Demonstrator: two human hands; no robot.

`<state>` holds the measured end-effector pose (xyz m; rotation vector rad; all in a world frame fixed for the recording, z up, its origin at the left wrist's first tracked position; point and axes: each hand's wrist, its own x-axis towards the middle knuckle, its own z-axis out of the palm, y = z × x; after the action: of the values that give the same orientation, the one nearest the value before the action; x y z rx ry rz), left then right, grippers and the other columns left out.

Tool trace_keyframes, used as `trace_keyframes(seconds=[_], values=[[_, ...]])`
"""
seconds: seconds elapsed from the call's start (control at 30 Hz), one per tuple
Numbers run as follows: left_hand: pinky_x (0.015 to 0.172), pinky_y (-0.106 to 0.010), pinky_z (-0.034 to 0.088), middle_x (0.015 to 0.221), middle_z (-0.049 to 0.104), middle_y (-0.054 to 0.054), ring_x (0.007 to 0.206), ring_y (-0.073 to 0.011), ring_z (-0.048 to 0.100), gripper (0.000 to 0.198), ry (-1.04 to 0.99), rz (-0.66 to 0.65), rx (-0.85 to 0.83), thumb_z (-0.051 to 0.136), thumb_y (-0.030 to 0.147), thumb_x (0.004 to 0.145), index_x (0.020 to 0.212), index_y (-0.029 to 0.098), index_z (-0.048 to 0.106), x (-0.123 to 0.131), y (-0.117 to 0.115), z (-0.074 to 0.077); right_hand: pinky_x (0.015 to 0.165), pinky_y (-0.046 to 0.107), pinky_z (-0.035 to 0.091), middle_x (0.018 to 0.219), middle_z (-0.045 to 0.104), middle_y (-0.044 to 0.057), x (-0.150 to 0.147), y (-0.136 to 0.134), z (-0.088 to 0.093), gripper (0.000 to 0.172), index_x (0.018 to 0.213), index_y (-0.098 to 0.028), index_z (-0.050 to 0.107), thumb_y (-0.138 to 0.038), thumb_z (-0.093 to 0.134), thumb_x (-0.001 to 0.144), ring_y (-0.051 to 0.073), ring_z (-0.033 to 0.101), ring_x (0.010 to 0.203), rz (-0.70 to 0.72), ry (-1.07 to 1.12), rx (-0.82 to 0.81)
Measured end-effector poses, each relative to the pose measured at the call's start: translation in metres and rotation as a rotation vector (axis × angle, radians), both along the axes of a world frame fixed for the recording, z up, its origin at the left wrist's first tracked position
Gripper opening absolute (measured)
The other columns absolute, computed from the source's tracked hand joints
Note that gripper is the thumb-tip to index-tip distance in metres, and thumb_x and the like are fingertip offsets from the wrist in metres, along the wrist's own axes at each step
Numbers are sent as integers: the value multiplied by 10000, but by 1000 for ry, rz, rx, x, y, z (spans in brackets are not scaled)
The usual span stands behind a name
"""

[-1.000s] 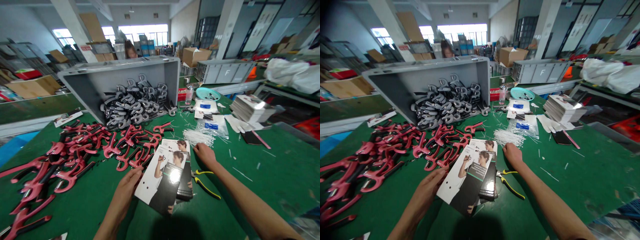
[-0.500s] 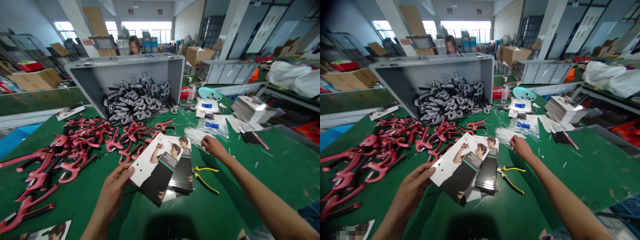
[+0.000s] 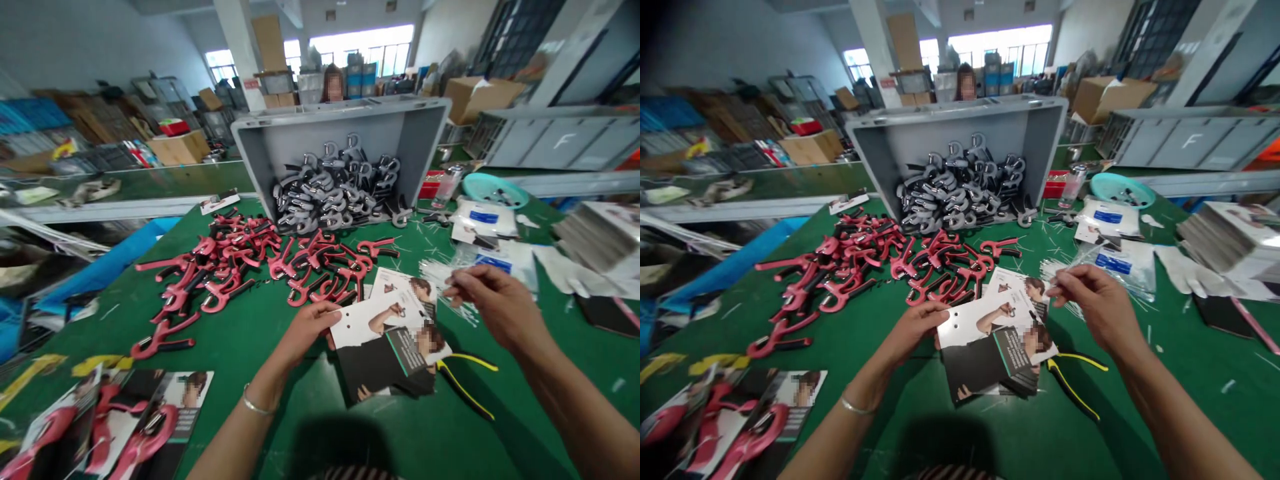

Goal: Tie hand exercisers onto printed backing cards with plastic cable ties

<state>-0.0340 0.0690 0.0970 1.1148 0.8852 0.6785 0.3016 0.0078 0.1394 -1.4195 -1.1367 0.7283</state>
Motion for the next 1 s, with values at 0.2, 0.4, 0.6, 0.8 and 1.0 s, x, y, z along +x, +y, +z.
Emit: trace_keyframes(seconds=[0.2,0.4,0.6,0.8,1.0], values=[[458,-232,467,698,655,-18,483,-118,576,376,11,-90,78,695,462,805,983,131,691,10,3,5,660,319,564,897,725,56,-101,4,14,161,949,-211,663,-353,588,954,171,701,681,257,-247,142],[446,-232,427,700,649,-6,460,-114,565,363,11,-84,94,691,449,808,1002,142,708,11,3,9,685,293,536,923,716,41,-107,5,-3,154,1022,-226,644,-333,539,986,159,697,723,309,-379,157],[448,-202,409,671,638,2,451,-101,565,331,23,-101,146,667,404,844,1031,132,697,16,4,13,808,333,509,990,705,62,-111,15,-10,146,1009,-227,644,-283,510,996,188,652,898,420,-506,221],[481,-209,447,688,635,-3,502,-107,573,326,22,-119,198,686,424,834,966,127,715,16,1,35,925,396,465,1045,685,66,-102,26,1,133,955,-230,686,-299,574,961,218,604,1008,664,-555,158],[503,-190,395,621,591,15,507,-88,512,364,-60,20,198,565,486,916,972,150,694,22,-4,23,432,209,433,751,542,-30,-93,19,4,262,944,-218,613,-476,631,898,82,534,501,598,18,-246]])
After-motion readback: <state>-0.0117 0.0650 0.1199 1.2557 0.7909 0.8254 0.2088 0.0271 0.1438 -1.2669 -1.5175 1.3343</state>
